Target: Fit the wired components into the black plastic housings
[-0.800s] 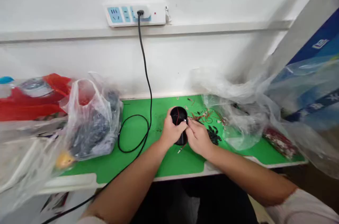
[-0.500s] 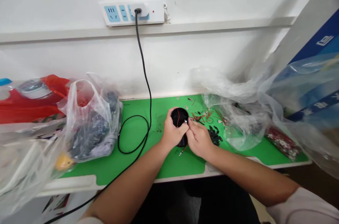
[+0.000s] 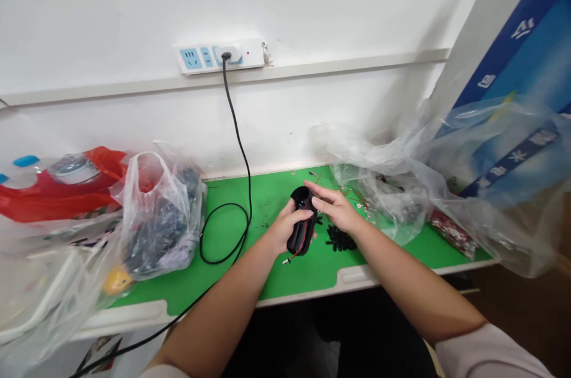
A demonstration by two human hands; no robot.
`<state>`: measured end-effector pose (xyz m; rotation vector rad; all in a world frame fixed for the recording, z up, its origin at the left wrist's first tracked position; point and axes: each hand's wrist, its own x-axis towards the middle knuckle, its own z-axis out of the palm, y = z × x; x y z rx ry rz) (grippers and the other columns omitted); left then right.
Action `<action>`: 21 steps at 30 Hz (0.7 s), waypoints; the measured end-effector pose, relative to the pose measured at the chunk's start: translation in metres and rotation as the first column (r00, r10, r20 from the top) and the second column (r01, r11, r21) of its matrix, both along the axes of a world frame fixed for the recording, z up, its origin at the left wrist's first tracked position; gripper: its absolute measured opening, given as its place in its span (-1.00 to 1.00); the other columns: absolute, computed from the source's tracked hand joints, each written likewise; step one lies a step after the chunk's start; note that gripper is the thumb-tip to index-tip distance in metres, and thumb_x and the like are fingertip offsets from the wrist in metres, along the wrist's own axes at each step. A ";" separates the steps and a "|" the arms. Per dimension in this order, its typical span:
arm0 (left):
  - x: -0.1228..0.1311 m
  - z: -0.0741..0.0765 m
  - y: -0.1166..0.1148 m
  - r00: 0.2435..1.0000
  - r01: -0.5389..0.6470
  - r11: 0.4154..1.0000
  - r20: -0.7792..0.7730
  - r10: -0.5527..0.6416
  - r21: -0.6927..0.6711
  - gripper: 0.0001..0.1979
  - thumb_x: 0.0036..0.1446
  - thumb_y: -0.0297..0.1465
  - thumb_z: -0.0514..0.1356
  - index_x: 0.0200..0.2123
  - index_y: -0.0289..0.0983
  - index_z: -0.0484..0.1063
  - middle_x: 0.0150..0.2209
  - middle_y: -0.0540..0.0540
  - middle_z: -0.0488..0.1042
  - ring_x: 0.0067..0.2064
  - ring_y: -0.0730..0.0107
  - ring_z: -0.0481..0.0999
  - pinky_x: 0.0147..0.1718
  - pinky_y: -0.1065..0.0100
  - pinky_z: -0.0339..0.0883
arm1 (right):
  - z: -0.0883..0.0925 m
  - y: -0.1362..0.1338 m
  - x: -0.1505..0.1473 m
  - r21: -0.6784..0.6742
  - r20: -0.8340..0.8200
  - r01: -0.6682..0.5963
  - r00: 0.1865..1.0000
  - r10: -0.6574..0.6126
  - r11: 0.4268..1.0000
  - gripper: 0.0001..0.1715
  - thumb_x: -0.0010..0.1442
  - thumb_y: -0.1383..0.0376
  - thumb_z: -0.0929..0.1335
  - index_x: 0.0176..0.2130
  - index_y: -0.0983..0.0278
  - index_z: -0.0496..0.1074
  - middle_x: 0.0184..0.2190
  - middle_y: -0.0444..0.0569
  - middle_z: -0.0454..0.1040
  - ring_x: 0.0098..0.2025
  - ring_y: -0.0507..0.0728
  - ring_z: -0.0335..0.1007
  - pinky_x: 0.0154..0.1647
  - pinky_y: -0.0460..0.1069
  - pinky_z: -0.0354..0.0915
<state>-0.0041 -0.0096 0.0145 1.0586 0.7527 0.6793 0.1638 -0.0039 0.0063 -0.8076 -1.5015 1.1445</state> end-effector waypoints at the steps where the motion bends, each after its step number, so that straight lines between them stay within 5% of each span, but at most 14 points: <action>1: 0.000 -0.002 0.001 1.000 0.008 0.997 -0.011 -0.007 0.077 -0.40 -0.04 -0.27 0.23 0.08 -0.13 0.10 -0.31 -0.03 0.42 -0.49 0.35 0.50 -0.56 0.34 0.39 | -0.001 -0.001 -0.001 0.001 -0.007 0.029 1.000 -0.029 1.000 -0.44 0.09 0.09 0.36 0.09 0.12 0.31 0.06 -0.07 0.38 0.08 0.18 0.30 0.15 0.17 0.17; 5: -0.001 -0.010 0.008 0.999 -0.024 0.902 -0.033 0.042 0.431 -0.30 -0.14 -0.37 0.34 0.10 -0.23 0.17 0.04 -0.18 0.36 0.01 0.17 0.41 -0.01 0.17 0.29 | -0.007 -0.002 -0.006 0.039 0.028 0.203 0.979 -0.204 0.978 -0.44 0.03 0.12 0.41 0.03 0.20 0.39 -0.02 -0.01 0.45 0.00 0.22 0.39 0.06 0.17 0.27; 7: 0.000 -0.014 0.010 0.998 -0.029 0.865 -0.040 0.057 0.502 -0.34 -0.10 -0.38 0.31 0.11 -0.27 0.19 0.11 -0.20 0.30 0.11 0.12 0.30 0.10 0.13 0.17 | -0.010 -0.004 -0.009 0.077 0.082 0.254 0.962 -0.260 0.964 -0.45 0.03 0.13 0.40 0.02 0.21 0.39 -0.02 0.00 0.45 0.00 0.23 0.39 0.07 0.18 0.27; 17: 0.009 -0.023 0.004 0.959 -0.099 0.771 -0.146 0.243 0.629 -0.49 0.11 -0.24 0.13 0.10 -0.31 0.17 0.02 -0.23 0.37 0.02 0.18 0.37 -0.01 0.19 0.26 | -0.005 -0.004 -0.009 0.132 0.143 0.233 0.957 -0.251 0.963 -0.55 0.18 0.04 0.26 -0.02 0.18 0.43 0.02 -0.05 0.41 0.04 0.21 0.35 0.12 0.20 0.21; 21: 0.005 -0.019 0.004 0.907 -0.069 0.722 -0.258 0.333 0.689 -0.51 0.08 -0.18 0.13 0.04 -0.29 0.21 -0.07 -0.20 0.41 -0.09 0.20 0.42 -0.07 0.17 0.29 | -0.005 0.000 -0.003 0.057 0.072 0.193 0.978 -0.197 0.980 -0.40 0.25 -0.04 0.09 -0.03 0.22 0.44 -0.01 -0.03 0.44 0.04 0.18 0.34 0.12 0.18 0.20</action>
